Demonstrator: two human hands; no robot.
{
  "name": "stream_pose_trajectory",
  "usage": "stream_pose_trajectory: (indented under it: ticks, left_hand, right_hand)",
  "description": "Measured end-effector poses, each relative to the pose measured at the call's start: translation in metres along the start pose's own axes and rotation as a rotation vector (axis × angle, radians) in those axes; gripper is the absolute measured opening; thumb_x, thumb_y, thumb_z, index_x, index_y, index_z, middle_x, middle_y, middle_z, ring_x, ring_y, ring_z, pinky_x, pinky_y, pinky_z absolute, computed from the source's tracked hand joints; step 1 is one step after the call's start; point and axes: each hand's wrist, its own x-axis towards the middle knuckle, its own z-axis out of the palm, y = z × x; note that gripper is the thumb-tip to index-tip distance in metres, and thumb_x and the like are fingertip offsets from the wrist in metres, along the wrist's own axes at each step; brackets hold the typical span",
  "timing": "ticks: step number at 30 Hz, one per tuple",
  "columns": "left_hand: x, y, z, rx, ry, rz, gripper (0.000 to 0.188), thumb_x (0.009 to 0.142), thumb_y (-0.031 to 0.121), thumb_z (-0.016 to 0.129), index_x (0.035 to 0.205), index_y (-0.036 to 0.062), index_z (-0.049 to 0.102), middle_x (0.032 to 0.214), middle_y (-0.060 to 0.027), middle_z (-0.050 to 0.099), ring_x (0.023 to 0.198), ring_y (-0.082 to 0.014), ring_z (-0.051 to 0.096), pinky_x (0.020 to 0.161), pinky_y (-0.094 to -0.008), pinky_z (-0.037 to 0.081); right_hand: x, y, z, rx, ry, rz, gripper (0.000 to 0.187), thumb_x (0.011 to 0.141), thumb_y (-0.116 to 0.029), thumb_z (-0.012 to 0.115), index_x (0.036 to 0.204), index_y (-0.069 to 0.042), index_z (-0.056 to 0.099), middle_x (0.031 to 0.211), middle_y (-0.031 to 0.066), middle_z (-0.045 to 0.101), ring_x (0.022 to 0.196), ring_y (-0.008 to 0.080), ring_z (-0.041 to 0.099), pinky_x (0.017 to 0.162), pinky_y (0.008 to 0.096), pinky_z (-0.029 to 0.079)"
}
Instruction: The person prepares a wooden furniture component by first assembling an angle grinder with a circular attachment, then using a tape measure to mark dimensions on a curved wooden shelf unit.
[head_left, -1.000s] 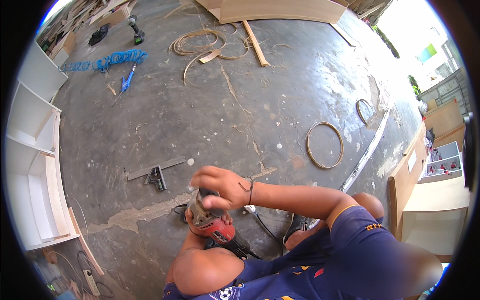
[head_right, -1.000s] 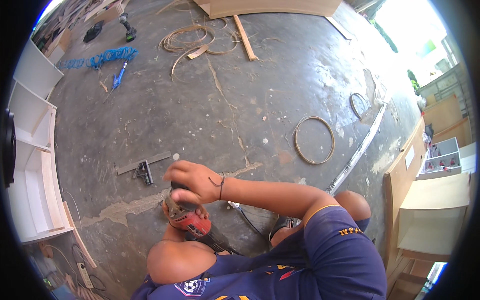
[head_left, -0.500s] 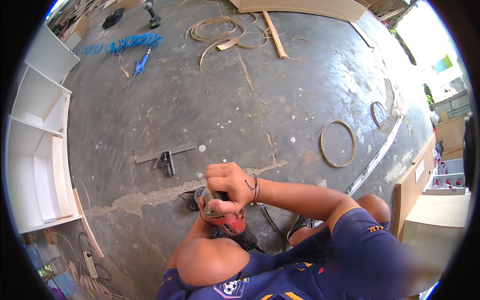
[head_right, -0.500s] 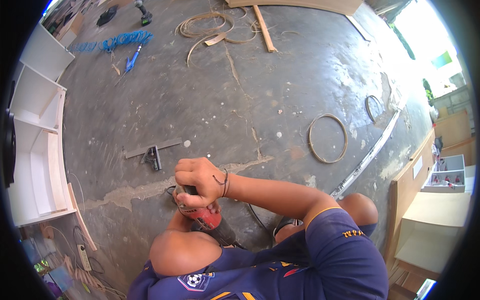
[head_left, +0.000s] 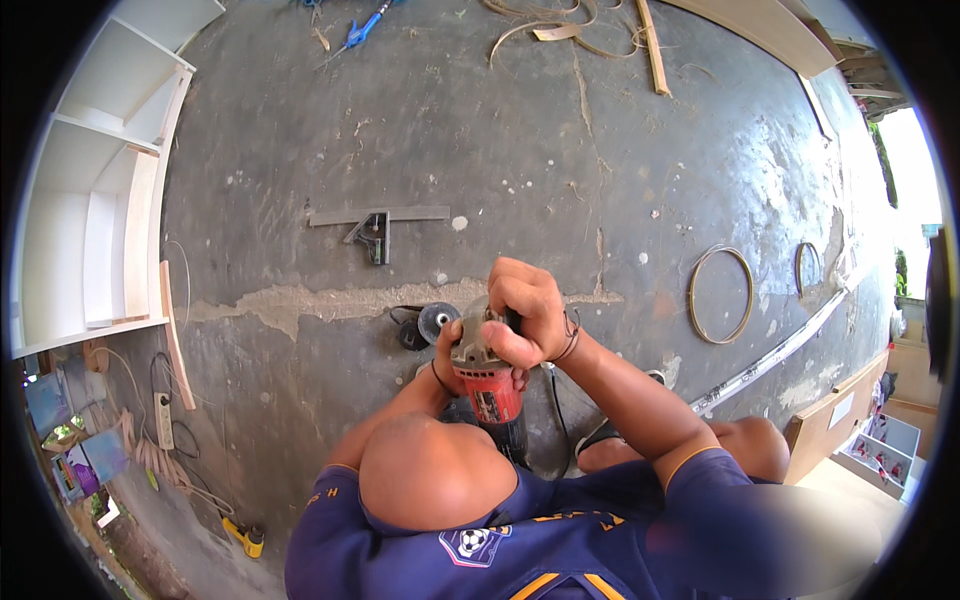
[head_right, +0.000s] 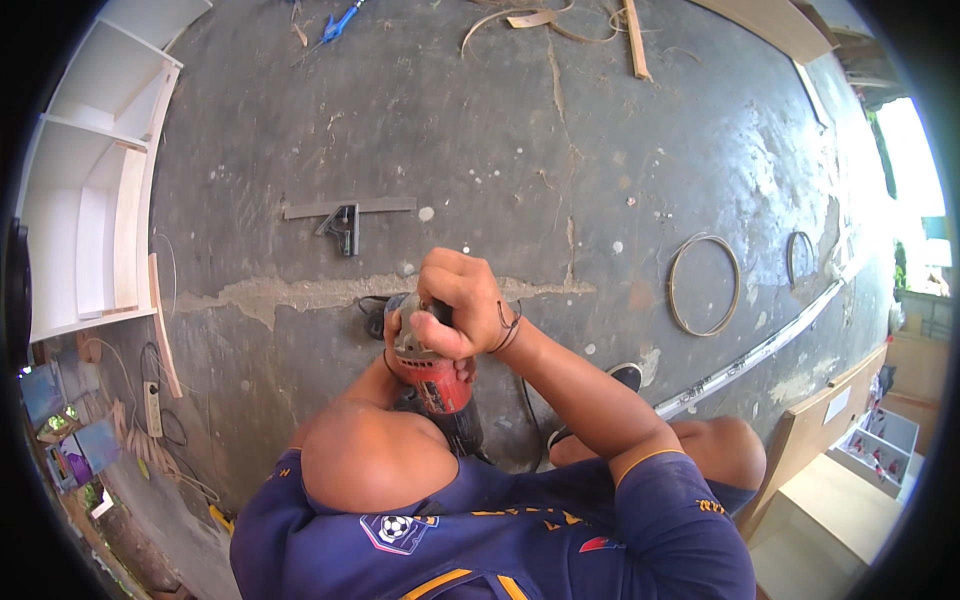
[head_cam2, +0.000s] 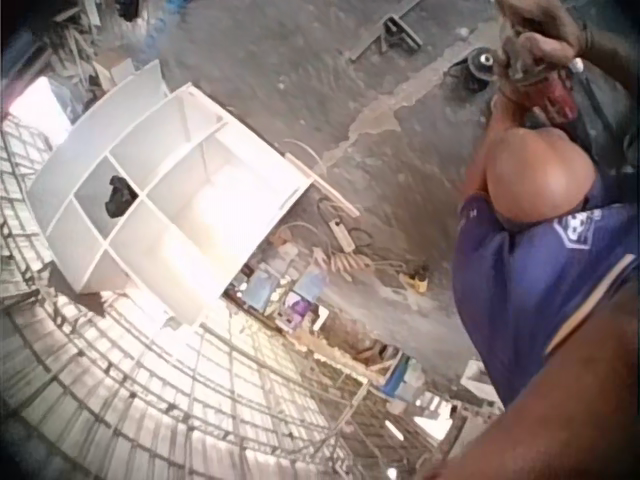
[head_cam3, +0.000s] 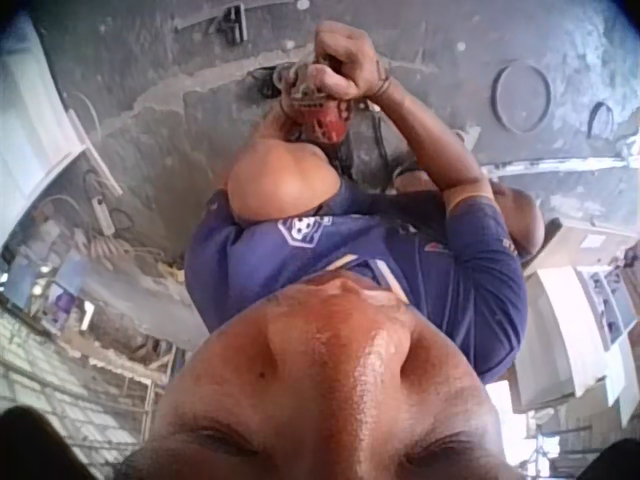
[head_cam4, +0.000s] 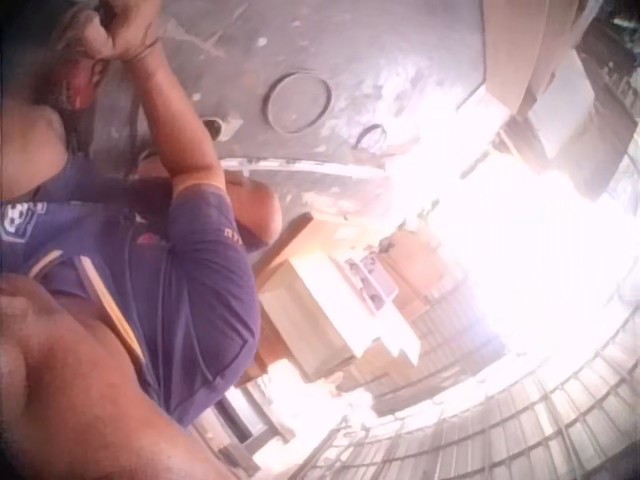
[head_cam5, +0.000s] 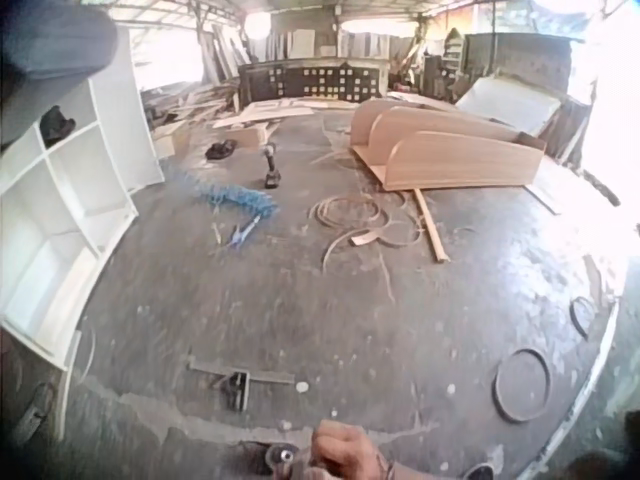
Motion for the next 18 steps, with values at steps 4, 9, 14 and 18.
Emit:
stream_pose_trajectory:
  ticks: [4,9,14,18]
  left_hand:
    - [0.002,-0.0031,0.0,-0.033,-0.006,0.001,0.086,0.066,0.08,0.041,0.096,0.0011,0.057,0.081,-0.0159,0.06,0.074,-0.0291,0.06,0.068,-0.0399,0.049]
    - [0.0029,-0.0032,0.0016,-0.098,0.018,-0.027,0.082,0.067,0.077,0.045,0.099,0.0021,0.056,0.082,-0.0164,0.06,0.075,-0.0304,0.06,0.069,-0.041,0.049]
    - [0.0042,-0.0066,-0.0056,-0.108,-0.019,-0.026,0.08,0.068,0.075,0.046,0.101,0.0029,0.055,0.083,-0.0168,0.06,0.075,-0.0313,0.06,0.07,-0.0424,0.049]
    - [0.0031,-0.0068,-0.0057,-0.126,-0.012,-0.026,0.079,0.069,0.074,0.045,0.101,0.003,0.055,0.083,-0.0169,0.06,0.075,-0.0313,0.06,0.07,-0.0429,0.049]
  right_hand:
    - [-0.0027,0.0007,-0.0013,0.018,0.027,0.046,0.024,0.064,-0.021,0.058,0.061,-0.004,0.04,0.06,0.0091,0.041,0.051,0.0235,0.04,0.047,0.0328,0.033]
    - [-0.0043,-0.0018,-0.0007,0.031,0.073,0.104,0.025,0.064,-0.02,0.058,0.061,-0.004,0.039,0.058,0.0087,0.04,0.051,0.0225,0.039,0.046,0.0324,0.031]
    - [-0.0067,-0.0013,0.0001,0.039,0.11,0.156,0.026,0.064,-0.021,0.058,0.06,-0.003,0.039,0.058,0.0083,0.038,0.05,0.0221,0.037,0.046,0.0319,0.03]
    - [-0.008,-0.0025,0.0024,0.032,0.129,0.204,0.027,0.065,-0.022,0.058,0.06,-0.003,0.039,0.057,0.0081,0.037,0.049,0.0211,0.036,0.046,0.0313,0.029]
